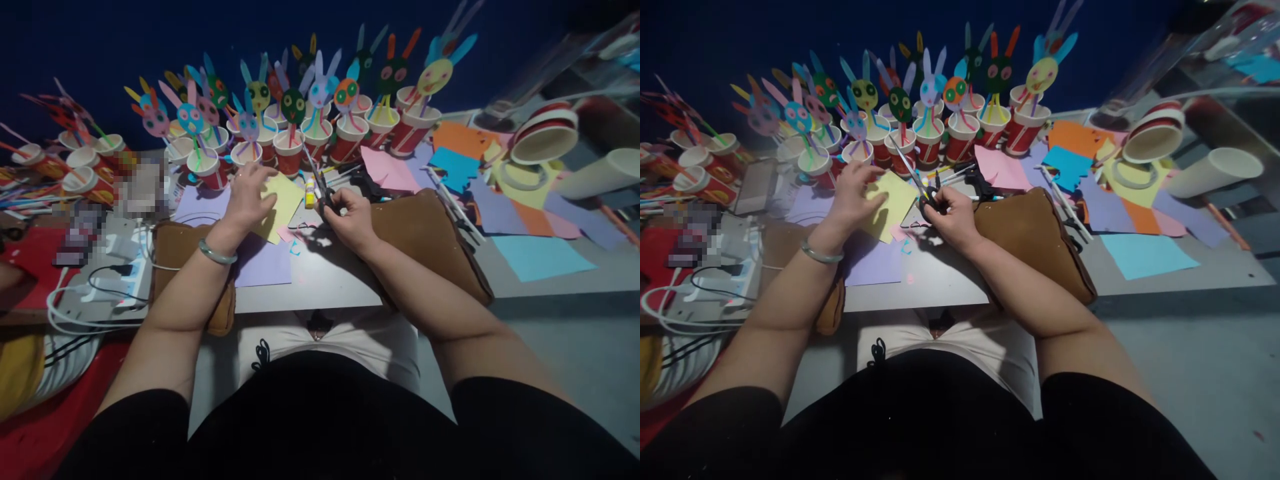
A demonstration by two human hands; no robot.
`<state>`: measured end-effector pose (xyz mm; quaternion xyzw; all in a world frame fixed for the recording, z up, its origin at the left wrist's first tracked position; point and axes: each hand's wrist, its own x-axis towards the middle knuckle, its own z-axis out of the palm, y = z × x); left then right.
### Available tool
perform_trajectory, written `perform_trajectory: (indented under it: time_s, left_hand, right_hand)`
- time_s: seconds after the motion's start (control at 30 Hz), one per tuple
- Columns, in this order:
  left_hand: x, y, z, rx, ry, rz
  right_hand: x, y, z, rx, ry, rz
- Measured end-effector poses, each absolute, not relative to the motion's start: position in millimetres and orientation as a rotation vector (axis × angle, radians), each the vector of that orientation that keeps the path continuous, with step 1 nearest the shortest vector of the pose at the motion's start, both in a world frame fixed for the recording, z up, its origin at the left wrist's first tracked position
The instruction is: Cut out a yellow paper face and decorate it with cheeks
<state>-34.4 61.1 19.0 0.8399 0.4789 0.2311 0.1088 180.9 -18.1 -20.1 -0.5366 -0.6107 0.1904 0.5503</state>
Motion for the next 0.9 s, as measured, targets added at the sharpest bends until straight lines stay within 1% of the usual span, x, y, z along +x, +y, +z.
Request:
perform_trajectory:
  time_s: [0.07, 0.17, 0.23, 0.43, 0.73, 0.9]
  left_hand:
    - [-34, 59, 19, 2.542, 1.312, 0.488]
    - [-35, 56, 13, 2.598, 1.018, 0.11]
    - [-34, 55, 7, 2.619, 0.87, -0.013]
    - [-27, 47, 1, 2.608, 0.766, 0.037]
    - [-21, 51, 1, 2.436, 0.906, 0.077]
    - [-21, 55, 0, 2.058, 0.963, 0.277]
  right_hand:
    - [181, -18, -21, -1.268, -1.447, 0.447]
    - [181, -18, -22, -1.274, -1.453, 0.445]
    - [181, -18, -22, -1.279, -1.45, 0.445]
    - [181, -17, -21, -1.278, -1.447, 0.44]
    - [181, -17, -22, -1.273, -1.452, 0.46]
    - [182, -17, -23, -1.272, -1.44, 0.454]
